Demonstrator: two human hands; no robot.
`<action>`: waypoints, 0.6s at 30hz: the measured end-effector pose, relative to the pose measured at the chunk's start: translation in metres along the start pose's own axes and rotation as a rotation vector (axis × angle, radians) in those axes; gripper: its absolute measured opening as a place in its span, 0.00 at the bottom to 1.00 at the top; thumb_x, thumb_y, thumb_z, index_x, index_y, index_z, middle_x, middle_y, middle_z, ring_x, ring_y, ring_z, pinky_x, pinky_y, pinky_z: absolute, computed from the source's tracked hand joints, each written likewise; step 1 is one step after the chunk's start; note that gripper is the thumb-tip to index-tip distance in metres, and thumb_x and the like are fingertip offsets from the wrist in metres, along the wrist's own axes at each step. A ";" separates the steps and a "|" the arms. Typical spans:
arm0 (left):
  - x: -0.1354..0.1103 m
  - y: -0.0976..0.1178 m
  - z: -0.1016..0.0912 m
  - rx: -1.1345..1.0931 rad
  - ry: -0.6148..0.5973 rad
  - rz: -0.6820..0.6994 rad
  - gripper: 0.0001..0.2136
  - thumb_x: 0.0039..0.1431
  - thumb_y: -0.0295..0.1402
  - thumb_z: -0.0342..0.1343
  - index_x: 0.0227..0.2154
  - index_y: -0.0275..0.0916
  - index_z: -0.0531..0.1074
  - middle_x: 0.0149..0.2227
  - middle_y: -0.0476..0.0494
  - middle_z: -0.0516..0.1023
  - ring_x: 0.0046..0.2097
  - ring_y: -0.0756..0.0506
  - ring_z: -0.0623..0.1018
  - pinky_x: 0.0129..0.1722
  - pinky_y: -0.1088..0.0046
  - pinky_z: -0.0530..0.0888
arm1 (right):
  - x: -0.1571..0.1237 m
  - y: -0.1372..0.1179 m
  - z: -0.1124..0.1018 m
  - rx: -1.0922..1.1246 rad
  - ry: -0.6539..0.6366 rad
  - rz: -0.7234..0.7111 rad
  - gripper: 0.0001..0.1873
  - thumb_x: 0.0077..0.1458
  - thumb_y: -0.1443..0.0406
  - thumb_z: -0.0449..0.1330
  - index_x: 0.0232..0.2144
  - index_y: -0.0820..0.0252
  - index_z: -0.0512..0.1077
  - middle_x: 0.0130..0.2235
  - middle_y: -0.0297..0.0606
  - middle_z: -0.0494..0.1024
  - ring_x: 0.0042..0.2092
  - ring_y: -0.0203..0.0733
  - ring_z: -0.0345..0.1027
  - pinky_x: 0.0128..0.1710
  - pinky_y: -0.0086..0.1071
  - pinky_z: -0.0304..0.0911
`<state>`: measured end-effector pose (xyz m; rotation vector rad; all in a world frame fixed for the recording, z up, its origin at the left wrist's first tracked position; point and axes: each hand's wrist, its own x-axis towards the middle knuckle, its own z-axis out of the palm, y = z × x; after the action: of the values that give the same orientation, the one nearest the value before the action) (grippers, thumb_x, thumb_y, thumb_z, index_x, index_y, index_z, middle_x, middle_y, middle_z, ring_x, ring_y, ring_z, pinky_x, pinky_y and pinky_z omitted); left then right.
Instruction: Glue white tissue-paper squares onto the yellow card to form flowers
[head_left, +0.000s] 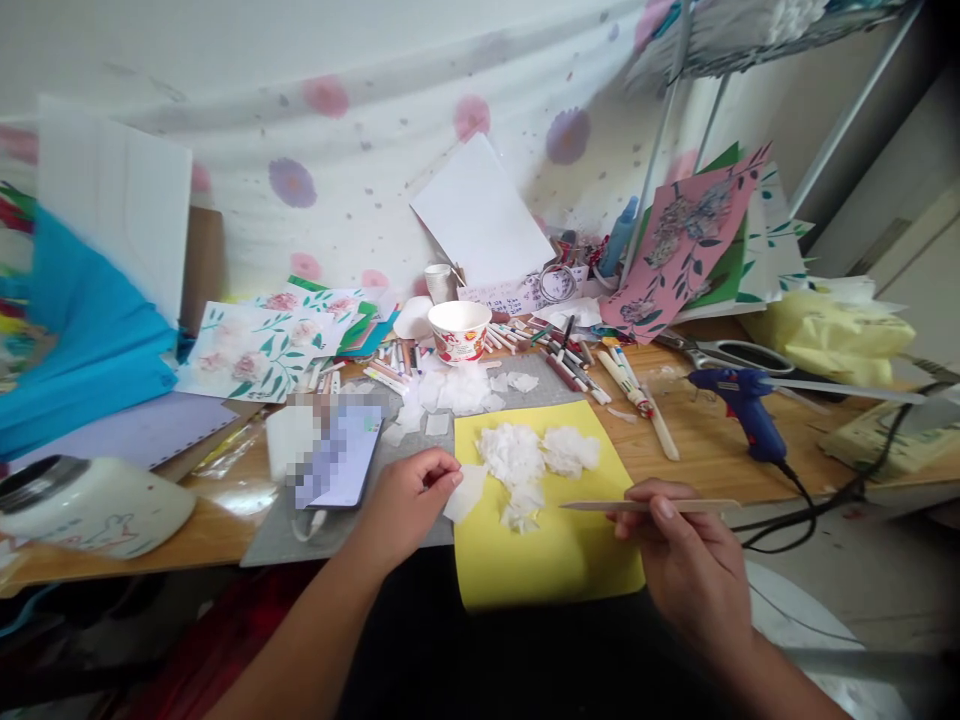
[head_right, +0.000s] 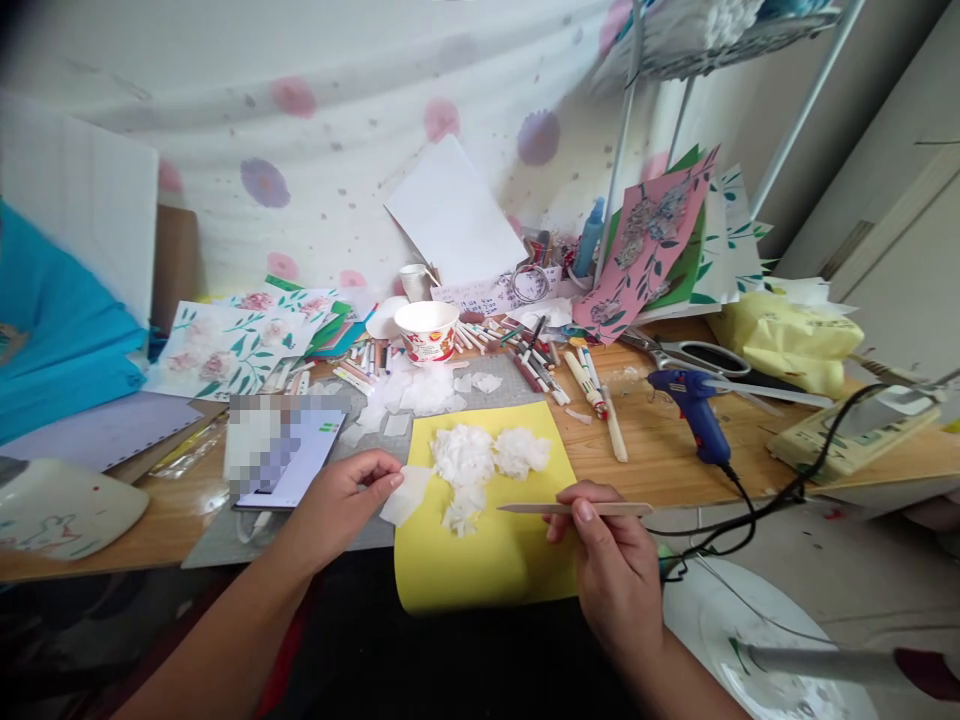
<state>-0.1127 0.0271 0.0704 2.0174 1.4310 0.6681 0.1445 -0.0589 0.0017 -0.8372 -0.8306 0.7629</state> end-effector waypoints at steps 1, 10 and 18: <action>-0.001 0.002 0.003 -0.040 -0.014 0.002 0.11 0.57 0.41 0.51 0.28 0.39 0.72 0.24 0.51 0.73 0.28 0.48 0.73 0.28 0.75 0.67 | 0.000 0.000 -0.001 -0.008 -0.019 -0.002 0.07 0.59 0.62 0.62 0.35 0.56 0.80 0.29 0.33 0.75 0.27 0.36 0.71 0.29 0.31 0.69; 0.017 -0.015 0.023 -0.034 0.124 -0.007 0.10 0.60 0.40 0.48 0.30 0.41 0.70 0.27 0.49 0.78 0.30 0.45 0.77 0.32 0.70 0.71 | -0.007 0.008 -0.004 -0.085 -0.156 -0.047 0.09 0.64 0.63 0.58 0.41 0.54 0.79 0.31 0.35 0.76 0.31 0.37 0.71 0.32 0.31 0.67; 0.014 -0.007 0.011 0.240 0.444 0.183 0.08 0.58 0.36 0.54 0.27 0.42 0.76 0.47 0.39 0.74 0.45 0.38 0.72 0.51 0.54 0.65 | -0.008 0.008 -0.008 -0.108 -0.183 -0.084 0.10 0.65 0.65 0.56 0.43 0.53 0.78 0.34 0.36 0.77 0.32 0.39 0.71 0.33 0.34 0.66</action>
<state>-0.1052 0.0404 0.0586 2.3046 1.6499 1.1260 0.1463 -0.0642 -0.0107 -0.8311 -1.0719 0.7326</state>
